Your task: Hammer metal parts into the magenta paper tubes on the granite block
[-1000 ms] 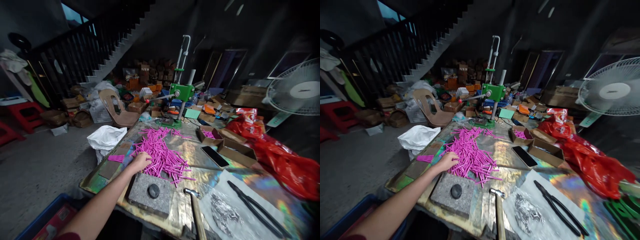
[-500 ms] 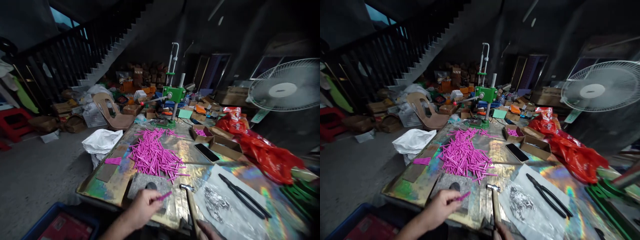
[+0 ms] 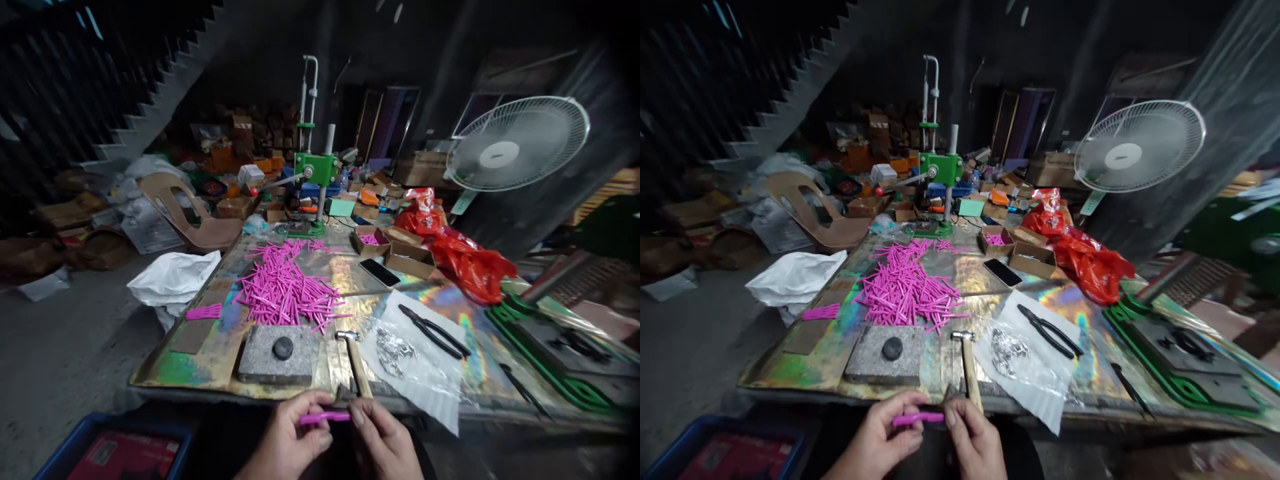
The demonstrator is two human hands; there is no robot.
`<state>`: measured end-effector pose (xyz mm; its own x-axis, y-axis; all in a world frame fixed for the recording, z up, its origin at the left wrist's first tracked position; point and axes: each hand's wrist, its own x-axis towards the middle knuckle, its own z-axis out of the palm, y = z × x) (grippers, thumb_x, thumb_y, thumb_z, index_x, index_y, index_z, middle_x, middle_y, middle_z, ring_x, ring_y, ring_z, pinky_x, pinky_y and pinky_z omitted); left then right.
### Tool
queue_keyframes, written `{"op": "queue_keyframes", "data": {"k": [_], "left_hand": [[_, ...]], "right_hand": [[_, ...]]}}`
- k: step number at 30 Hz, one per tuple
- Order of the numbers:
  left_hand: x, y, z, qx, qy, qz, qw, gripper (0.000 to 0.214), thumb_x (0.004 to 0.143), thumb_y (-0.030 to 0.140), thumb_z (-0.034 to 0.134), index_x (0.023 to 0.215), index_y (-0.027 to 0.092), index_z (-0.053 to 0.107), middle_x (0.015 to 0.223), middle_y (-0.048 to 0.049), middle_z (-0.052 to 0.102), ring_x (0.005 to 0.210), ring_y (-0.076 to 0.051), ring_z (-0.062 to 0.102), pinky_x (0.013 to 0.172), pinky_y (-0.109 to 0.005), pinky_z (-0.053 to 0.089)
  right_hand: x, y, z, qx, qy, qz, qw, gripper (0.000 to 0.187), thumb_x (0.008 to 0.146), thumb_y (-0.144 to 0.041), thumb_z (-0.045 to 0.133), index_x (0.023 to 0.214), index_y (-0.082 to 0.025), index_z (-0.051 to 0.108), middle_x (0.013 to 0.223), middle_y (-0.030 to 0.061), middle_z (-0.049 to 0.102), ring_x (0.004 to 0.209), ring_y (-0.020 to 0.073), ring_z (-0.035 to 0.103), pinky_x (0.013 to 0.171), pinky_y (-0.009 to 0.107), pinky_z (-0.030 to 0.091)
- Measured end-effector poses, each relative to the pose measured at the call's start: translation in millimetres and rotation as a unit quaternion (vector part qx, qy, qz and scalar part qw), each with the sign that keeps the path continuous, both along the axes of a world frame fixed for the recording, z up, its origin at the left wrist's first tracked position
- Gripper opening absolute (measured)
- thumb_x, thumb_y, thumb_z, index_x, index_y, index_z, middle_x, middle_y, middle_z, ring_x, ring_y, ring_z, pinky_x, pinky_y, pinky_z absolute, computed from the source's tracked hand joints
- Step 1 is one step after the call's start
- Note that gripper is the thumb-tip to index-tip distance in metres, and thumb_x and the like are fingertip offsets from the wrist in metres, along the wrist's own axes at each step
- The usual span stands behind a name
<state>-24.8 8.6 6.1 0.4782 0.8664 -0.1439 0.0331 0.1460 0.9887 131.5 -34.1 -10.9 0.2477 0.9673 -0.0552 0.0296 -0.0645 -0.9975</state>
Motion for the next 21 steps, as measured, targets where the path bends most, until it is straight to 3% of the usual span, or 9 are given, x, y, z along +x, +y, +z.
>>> {"op": "queue_keyframes", "data": {"k": [3,9,15,19,21], "left_hand": [[2.2,-2.5,4.2,-0.059,-0.076,0.021,0.995,0.034,0.062,0.023,0.07,0.095,0.017,0.063,0.068,0.0008,0.057,0.061,-0.01,0.049,0.059,-0.018,0.041],[13.2,-5.5,1.7,-0.1,-0.119,0.088,0.984,0.03,0.058,0.029,0.075,0.084,0.017,0.065,0.065,0.0015,0.059,0.058,-0.008,0.051,0.059,-0.017,0.042],[35.4,-8.8,-9.3,-0.097,-0.139,0.122,0.978,0.029,0.052,0.038,0.077,0.069,0.016,0.068,0.055,0.0004,0.061,0.051,-0.009,0.05,0.05,-0.018,0.041],[38.7,-9.8,-20.4,-0.082,-0.105,0.151,0.979,0.035,0.048,0.045,0.076,0.063,0.014,0.069,0.046,0.0009,0.056,0.044,-0.008,0.046,0.045,-0.019,0.039],[36.1,-8.6,-24.7,-0.078,-0.09,0.174,0.978,0.038,0.047,0.048,0.076,0.062,0.014,0.069,0.043,0.0016,0.054,0.043,-0.009,0.045,0.044,-0.019,0.039]], "right_hand": [[-0.6,-2.4,5.4,-0.02,0.06,-0.001,0.998,0.038,0.073,-0.053,0.054,0.065,-0.017,0.054,0.045,-0.0059,0.037,0.038,0.0082,0.033,0.037,0.02,0.027],[-2.1,-2.6,10.3,-0.031,0.131,-0.003,0.991,0.04,0.068,-0.055,0.059,0.06,-0.016,0.051,0.041,-0.0062,0.041,0.034,0.0064,0.034,0.038,0.019,0.024],[-13.2,-2.7,-9.0,-0.047,0.208,0.007,0.977,0.045,0.065,-0.06,0.059,0.059,-0.018,0.045,0.038,-0.0086,0.039,0.027,0.0037,0.028,0.032,0.017,0.017],[-7.9,-3.3,-20.6,-0.051,0.167,0.05,0.983,0.045,0.068,-0.063,0.052,0.059,-0.019,0.044,0.038,-0.0081,0.038,0.028,0.005,0.028,0.031,0.018,0.019],[10.6,-0.8,-16.6,-0.04,0.077,0.021,0.996,0.041,0.071,-0.058,0.051,0.063,-0.018,0.049,0.044,-0.0059,0.042,0.034,0.0077,0.035,0.035,0.02,0.027]]}}
